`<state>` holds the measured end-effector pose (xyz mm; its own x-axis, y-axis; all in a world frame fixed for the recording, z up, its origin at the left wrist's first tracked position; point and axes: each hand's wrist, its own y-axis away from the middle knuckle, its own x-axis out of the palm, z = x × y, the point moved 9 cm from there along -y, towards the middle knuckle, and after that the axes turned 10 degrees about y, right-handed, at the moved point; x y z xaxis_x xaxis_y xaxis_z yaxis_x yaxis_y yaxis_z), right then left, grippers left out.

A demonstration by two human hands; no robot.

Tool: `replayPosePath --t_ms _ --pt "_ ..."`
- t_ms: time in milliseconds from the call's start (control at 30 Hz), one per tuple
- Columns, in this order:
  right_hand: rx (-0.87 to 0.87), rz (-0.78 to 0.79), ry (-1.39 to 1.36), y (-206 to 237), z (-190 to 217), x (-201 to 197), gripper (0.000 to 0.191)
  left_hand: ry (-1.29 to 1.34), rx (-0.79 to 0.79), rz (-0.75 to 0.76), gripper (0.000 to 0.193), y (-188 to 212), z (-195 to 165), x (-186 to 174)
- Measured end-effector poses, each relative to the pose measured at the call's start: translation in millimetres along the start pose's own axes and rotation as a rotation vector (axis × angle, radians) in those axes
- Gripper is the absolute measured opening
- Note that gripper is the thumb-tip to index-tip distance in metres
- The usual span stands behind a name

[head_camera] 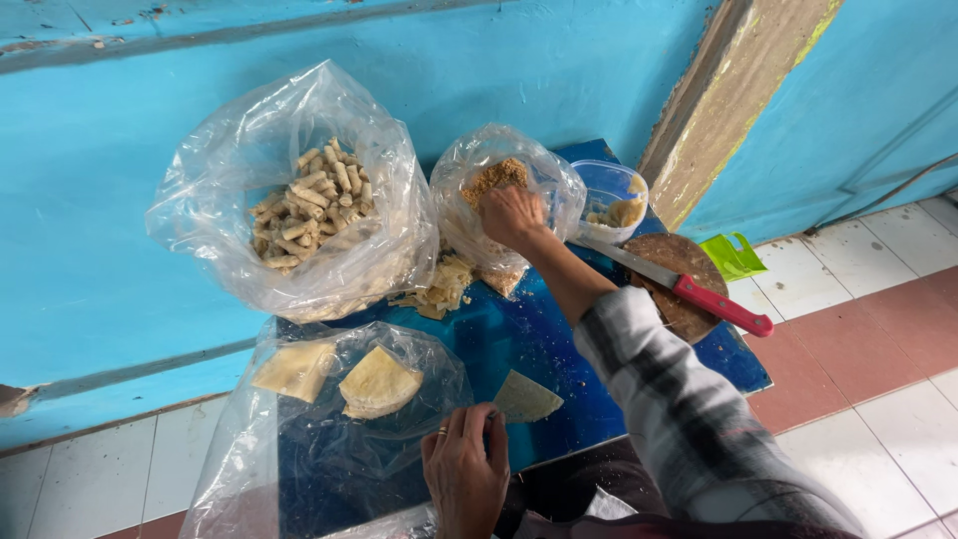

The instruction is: The person sits at a small blue table and folds triangular pastry wrappers around a spoonful of brown filling taken from a plastic bag, pressing the edges closed and setting the filled pastry aside with others. They repeat this cycle, occasionally reaching into the filling bag and handling dough pieces.

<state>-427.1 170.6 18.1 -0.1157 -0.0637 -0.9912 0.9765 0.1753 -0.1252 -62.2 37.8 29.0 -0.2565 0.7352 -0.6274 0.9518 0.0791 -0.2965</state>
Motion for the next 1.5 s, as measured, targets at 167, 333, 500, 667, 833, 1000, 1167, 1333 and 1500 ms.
replayPosePath --t_ms 167,333,500,667,833,1000,1167,1333,1500 --pt "0.064 -0.094 -0.229 -12 -19 -1 0.026 0.007 -0.021 -0.004 0.012 -4 7 -7" --pt "0.206 -0.092 -0.262 -1 -42 14 0.026 0.05 0.052 -0.003 0.011 -8 3 -4" --pt "0.026 -0.087 0.081 -30 -1 9 0.017 0.061 0.012 -0.022 0.009 -9 7 -3" --pt "0.135 -0.073 -0.314 -29 -9 3 0.025 0.04 -0.029 -0.027 0.009 -10 19 -14" --pt "0.201 -0.278 -0.513 23 -34 -22 0.023 0.059 0.063 -0.047 0.01 -12 9 -18" --pt "0.19 -0.362 -0.579 69 -54 -43 0.024 0.047 0.095 -0.043 0.01 -5 0 -17" --pt "0.168 -0.467 -0.343 100 -68 -54 0.021 0.038 0.113 -0.029 0.012 4 -10 -10" --pt "0.059 -0.569 -0.234 110 -62 -53 0.021 0.014 0.112 -0.007 0.011 12 -18 -4" --pt "0.118 -0.504 -0.258 108 -68 -40 0.022 0.012 0.102 -0.025 0.012 15 -17 -6"
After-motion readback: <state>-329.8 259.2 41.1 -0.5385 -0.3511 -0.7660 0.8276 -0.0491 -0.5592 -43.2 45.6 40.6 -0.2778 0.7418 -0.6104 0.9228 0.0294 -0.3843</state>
